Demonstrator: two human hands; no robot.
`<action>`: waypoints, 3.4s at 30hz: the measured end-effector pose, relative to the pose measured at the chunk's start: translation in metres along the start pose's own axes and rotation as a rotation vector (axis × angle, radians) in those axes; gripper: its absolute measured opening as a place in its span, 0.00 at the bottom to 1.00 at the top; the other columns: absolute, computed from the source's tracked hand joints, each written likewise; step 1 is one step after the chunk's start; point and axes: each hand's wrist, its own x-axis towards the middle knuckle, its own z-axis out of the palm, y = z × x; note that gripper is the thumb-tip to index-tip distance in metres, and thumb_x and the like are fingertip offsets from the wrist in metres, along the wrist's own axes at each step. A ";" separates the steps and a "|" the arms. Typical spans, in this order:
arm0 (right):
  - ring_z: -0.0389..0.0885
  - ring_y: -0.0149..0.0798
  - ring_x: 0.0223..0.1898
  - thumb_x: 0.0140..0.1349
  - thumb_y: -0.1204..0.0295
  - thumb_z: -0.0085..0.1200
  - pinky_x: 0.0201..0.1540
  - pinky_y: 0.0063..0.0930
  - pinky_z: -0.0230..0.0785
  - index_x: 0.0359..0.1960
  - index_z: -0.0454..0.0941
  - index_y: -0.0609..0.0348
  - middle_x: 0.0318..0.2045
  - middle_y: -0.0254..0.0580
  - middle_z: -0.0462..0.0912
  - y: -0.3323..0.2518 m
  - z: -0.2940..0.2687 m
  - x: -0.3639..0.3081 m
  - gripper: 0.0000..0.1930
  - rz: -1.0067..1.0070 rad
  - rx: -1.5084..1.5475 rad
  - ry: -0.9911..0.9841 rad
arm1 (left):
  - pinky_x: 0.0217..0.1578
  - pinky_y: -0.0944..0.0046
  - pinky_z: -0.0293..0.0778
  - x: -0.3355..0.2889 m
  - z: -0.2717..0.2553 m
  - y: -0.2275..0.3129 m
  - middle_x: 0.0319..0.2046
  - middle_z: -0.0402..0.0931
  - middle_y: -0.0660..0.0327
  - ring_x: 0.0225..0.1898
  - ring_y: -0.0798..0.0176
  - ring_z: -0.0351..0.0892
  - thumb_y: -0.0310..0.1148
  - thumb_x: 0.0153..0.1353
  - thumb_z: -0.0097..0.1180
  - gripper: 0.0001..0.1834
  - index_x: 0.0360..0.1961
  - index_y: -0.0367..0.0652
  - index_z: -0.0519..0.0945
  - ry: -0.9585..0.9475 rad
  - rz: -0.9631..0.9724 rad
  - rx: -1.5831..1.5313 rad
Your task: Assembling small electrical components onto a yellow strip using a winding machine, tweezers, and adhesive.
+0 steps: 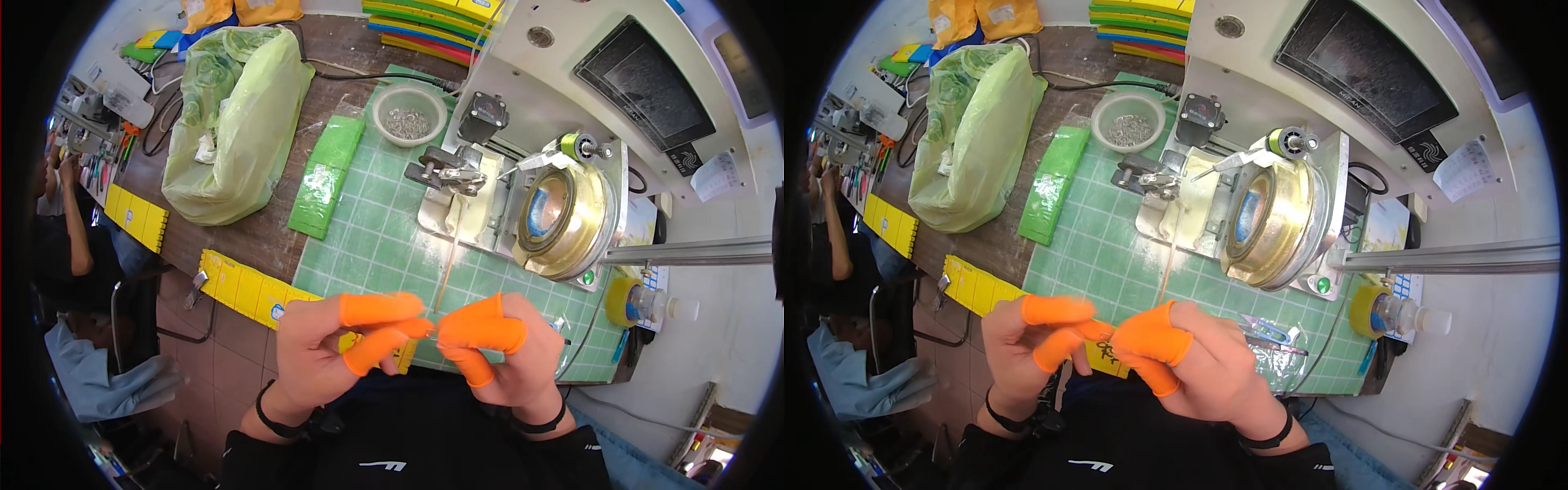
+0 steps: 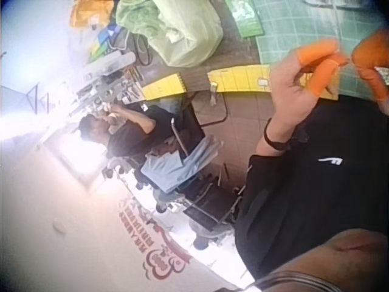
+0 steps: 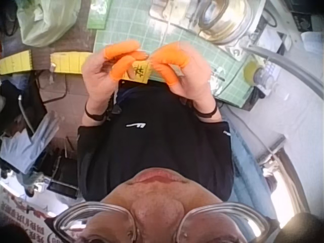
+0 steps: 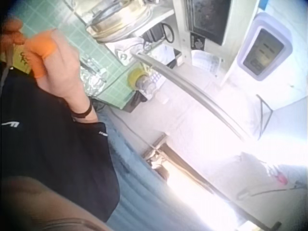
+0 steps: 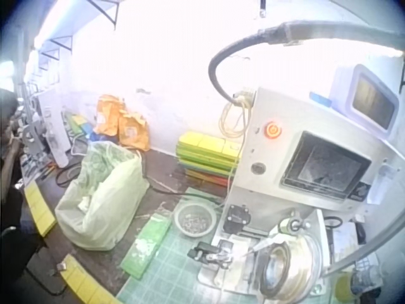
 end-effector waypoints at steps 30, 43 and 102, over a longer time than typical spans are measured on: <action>0.80 0.35 0.28 0.60 0.77 0.66 0.30 0.26 0.76 0.48 0.76 0.64 0.39 0.44 0.79 -0.007 -0.012 0.012 0.16 0.139 0.105 0.014 | 0.40 0.60 0.80 0.071 -0.003 0.058 0.41 0.86 0.49 0.38 0.51 0.87 0.18 0.57 0.64 0.07 0.37 0.35 0.82 -0.171 0.699 0.986; 0.66 0.28 0.41 0.81 0.63 0.39 0.53 0.29 0.62 0.63 0.62 0.58 0.44 0.37 0.68 0.049 0.052 0.015 0.17 0.542 0.739 0.486 | 0.37 0.56 0.78 0.149 0.015 0.018 0.39 0.81 0.49 0.37 0.43 0.80 0.16 0.59 0.60 0.08 0.39 0.32 0.78 -0.325 0.592 1.066; 0.66 0.27 0.44 0.78 0.74 0.42 0.51 0.24 0.62 0.53 0.63 0.58 0.47 0.38 0.69 0.099 0.063 0.035 0.07 0.216 0.240 0.587 | 0.42 0.49 0.90 0.170 -0.021 -0.030 0.34 0.81 0.51 0.44 0.43 0.87 0.24 0.38 0.67 0.16 0.31 0.27 0.86 -0.460 1.164 0.933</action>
